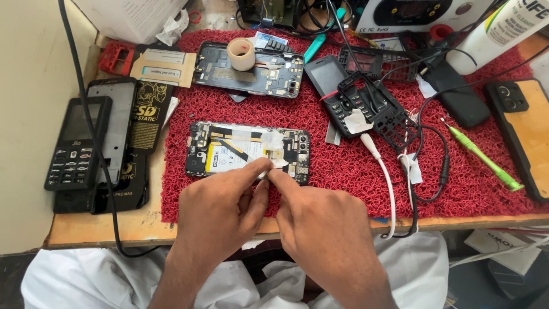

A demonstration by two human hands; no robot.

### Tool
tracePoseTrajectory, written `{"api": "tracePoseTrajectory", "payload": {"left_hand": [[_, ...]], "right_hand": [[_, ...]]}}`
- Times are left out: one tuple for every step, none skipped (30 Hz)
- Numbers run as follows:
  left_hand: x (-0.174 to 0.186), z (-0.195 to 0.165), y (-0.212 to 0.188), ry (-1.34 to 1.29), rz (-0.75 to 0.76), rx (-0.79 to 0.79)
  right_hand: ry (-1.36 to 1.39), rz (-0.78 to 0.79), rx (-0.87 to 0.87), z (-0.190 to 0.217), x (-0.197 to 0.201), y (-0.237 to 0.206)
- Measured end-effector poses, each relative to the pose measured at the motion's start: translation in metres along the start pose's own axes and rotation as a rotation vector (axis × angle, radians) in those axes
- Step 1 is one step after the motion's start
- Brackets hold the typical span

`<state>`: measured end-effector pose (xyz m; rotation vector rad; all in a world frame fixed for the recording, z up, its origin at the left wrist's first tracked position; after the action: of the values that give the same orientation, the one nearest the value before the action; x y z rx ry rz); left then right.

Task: The person cleans a small component on a disassembled mobile phone motherboard using a white wipe. They handle the wipe and the component with both hands, focusing on a specific area of the circuit board.

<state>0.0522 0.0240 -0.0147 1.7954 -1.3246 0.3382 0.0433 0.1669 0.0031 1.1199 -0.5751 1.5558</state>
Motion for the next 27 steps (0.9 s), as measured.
{"api": "tracePoseTrajectory", "payload": {"left_hand": [[0.0,0.0,0.0,0.001,0.006,0.001],[0.0,-0.001,0.001,-0.008,-0.007,-0.019],[0.001,-0.002,0.001,-0.017,-0.019,-0.038],[0.002,-0.003,0.001,-0.027,-0.032,-0.059],[0.001,-0.002,0.001,-0.018,-0.007,-0.045],[-0.001,-0.002,0.001,-0.009,0.017,-0.03],[-0.002,0.0,0.001,0.003,0.041,-0.014],[-0.002,0.0,0.002,0.019,0.05,-0.024],[-0.002,0.0,0.002,0.034,0.06,-0.033],[-0.003,0.0,0.002,0.048,0.071,-0.043],[-0.002,-0.001,0.002,0.054,0.036,-0.063],[-0.001,-0.003,0.001,0.06,0.001,-0.083],[0.0,-0.004,0.0,0.065,-0.032,-0.103],[-0.001,-0.003,0.0,0.062,-0.013,-0.083],[-0.002,-0.002,0.0,0.058,0.004,-0.062],[-0.003,-0.001,0.0,0.055,0.021,-0.042],[-0.003,0.0,0.0,0.054,0.019,-0.031],[-0.004,0.0,0.0,0.054,0.017,-0.021],[-0.004,0.0,0.0,0.055,0.016,-0.01],[-0.004,0.001,-0.001,0.056,0.016,-0.006],[-0.004,0.001,-0.001,0.058,0.016,-0.003],[-0.005,0.002,-0.002,0.059,0.017,0.001],[-0.004,-0.001,-0.003,0.054,-0.016,-0.044],[-0.002,-0.003,-0.004,0.049,-0.049,-0.089],[0.0,-0.005,-0.006,0.043,-0.082,-0.134],[0.0,-0.006,-0.008,0.039,-0.097,-0.16],[0.0,-0.007,-0.009,0.035,-0.112,-0.187]], "right_hand": [[-0.004,0.004,-0.002,0.0,0.0,0.0],[-0.007,0.008,-0.004,0.0,0.0,0.0],[-0.007,0.01,-0.005,0.0,0.0,0.0],[-0.007,0.012,-0.007,0.0,0.0,0.0],[-0.008,0.012,-0.009,0.0,0.0,0.0],[-0.007,0.009,-0.012,-0.001,0.001,0.0],[-0.003,0.007,-0.012,-0.001,0.001,0.0],[0.002,0.005,-0.012,-0.001,0.001,0.0],[0.002,0.004,-0.01,0.0,0.001,0.001],[0.001,0.003,-0.009,-0.001,0.001,0.001],[-0.001,0.002,-0.009,-0.001,0.001,0.0],[-0.002,0.007,-0.012,-0.002,0.001,0.0],[-0.002,0.012,-0.016,-0.002,0.0,0.0],[-0.002,0.018,-0.02,-0.003,0.0,0.0],[-0.002,0.014,-0.014,-0.002,0.001,-0.001],[-0.001,0.009,-0.006,-0.002,0.001,-0.001],[-0.001,0.004,0.004,-0.002,0.001,0.0],[-0.003,0.003,0.002,-0.002,0.001,0.0],[-0.004,0.003,0.0,-0.002,0.001,0.001],[-0.006,0.003,-0.002,-0.002,0.001,0.001],[-0.005,0.007,-0.014,-0.002,0.001,0.002],[-0.004,0.011,-0.027,-0.003,0.001,0.002],[-0.003,0.015,-0.04,-0.004,0.001,0.003],[0.004,0.0,-0.035,-0.004,0.001,0.003],[0.011,-0.015,-0.03,-0.003,0.002,0.003],[0.017,-0.03,-0.025,-0.004,0.003,0.004],[0.015,-0.018,-0.032,-0.004,0.002,0.004]]}}
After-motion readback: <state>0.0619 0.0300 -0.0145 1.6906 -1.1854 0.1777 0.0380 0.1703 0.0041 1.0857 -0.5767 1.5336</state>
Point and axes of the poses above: each hand's wrist, its own y-axis towards the middle knuckle, its own x-axis out of the back of the hand, z = x × y, the point moved 5 cm from there along y, towards the middle knuckle, and after that the axes turned 11 degrees about -z, right-handed, at the moved point
